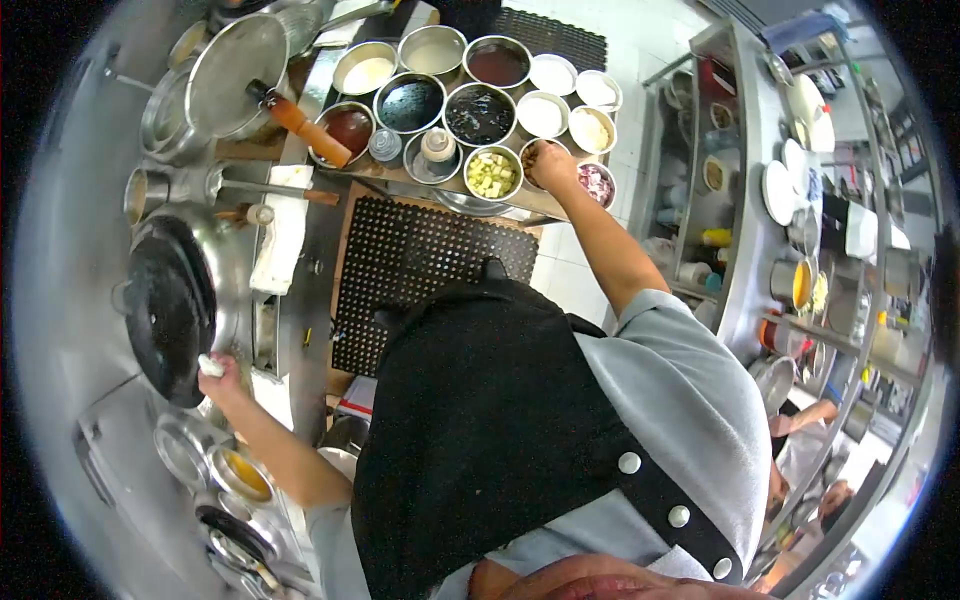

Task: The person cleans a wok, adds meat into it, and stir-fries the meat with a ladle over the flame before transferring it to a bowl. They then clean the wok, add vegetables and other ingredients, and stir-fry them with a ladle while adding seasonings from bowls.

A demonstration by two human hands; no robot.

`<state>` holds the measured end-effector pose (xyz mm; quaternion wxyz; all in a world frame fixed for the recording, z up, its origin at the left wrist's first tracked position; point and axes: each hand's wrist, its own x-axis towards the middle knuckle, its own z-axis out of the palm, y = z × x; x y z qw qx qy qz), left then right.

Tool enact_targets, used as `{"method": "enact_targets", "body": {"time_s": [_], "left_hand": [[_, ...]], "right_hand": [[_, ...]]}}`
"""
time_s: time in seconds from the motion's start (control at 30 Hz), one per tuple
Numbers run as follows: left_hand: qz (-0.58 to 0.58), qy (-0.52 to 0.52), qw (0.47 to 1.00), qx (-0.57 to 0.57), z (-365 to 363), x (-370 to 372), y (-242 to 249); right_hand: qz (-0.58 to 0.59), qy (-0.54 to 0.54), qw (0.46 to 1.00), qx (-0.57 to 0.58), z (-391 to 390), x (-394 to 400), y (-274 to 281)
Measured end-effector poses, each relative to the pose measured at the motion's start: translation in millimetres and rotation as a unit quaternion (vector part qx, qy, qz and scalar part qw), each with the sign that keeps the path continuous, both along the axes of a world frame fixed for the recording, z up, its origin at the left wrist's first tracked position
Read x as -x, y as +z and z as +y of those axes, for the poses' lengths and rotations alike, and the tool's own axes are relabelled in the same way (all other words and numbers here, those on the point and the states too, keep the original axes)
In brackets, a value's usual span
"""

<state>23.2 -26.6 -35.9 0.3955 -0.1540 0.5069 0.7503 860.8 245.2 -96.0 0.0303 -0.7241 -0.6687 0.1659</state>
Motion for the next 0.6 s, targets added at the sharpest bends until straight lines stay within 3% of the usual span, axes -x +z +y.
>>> {"method": "enact_targets", "body": {"time_s": [0.03,0.07,0.1,0.13,0.17,0.2,0.23,0.33,0.47,0.5,0.53,0.6], "left_hand": [[-0.019,0.035,0.999,0.001,-6.3,-1.2,-8.6],[0.007,0.049,0.999,0.009,-9.5,-48.1,14.9],[0.069,0.021,0.996,0.054,-14.6,-62.1,8.7],[-0.004,0.039,0.998,-0.049,-25.4,-82.3,14.8],[-0.003,0.036,0.999,-0.032,-33.9,-82.0,-1.2],[0.014,0.061,0.998,-0.028,-42.2,-95.8,-8.2],[-0.03,0.076,0.995,-0.052,-41.0,-135.7,14.7],[-0.007,0.094,0.996,-0.006,-49.2,-186.3,1.9],[0.017,0.118,0.987,0.106,-50.8,-247.7,-6.9],[0.011,0.14,0.985,0.104,-55.5,-257.9,-11.1],[0.002,0.158,0.982,0.099,-56.1,-261.6,-9.5],[0.011,0.126,0.988,0.088,-62.7,-265.2,-1.2]], "right_hand": [[0.011,-0.003,1.0,0.005,0.8,-4.7,-11.8],[0.022,0.0,1.0,0.009,4.8,-8.3,-23.7],[0.026,0.046,0.999,-0.004,0.4,-9.4,-15.8],[0.023,0.043,0.999,0.015,0.7,-6.0,-10.3],[0.053,0.025,0.998,-0.017,4.3,-10.9,-36.6],[0.079,0.065,0.994,-0.029,-1.8,-9.3,-19.3],[0.043,0.109,0.993,-0.006,4.3,-11.4,-24.9],[0.025,0.081,0.996,0.0,12.6,-13.3,-37.2],[0.076,0.068,0.994,0.036,-0.8,-0.9,6.9],[0.051,0.109,0.993,0.009,-2.2,-2.0,4.5],[0.028,0.148,0.988,-0.018,-0.3,-4.8,-10.0],[0.026,0.097,0.995,-0.016,13.8,-22.1,-46.0]]}}
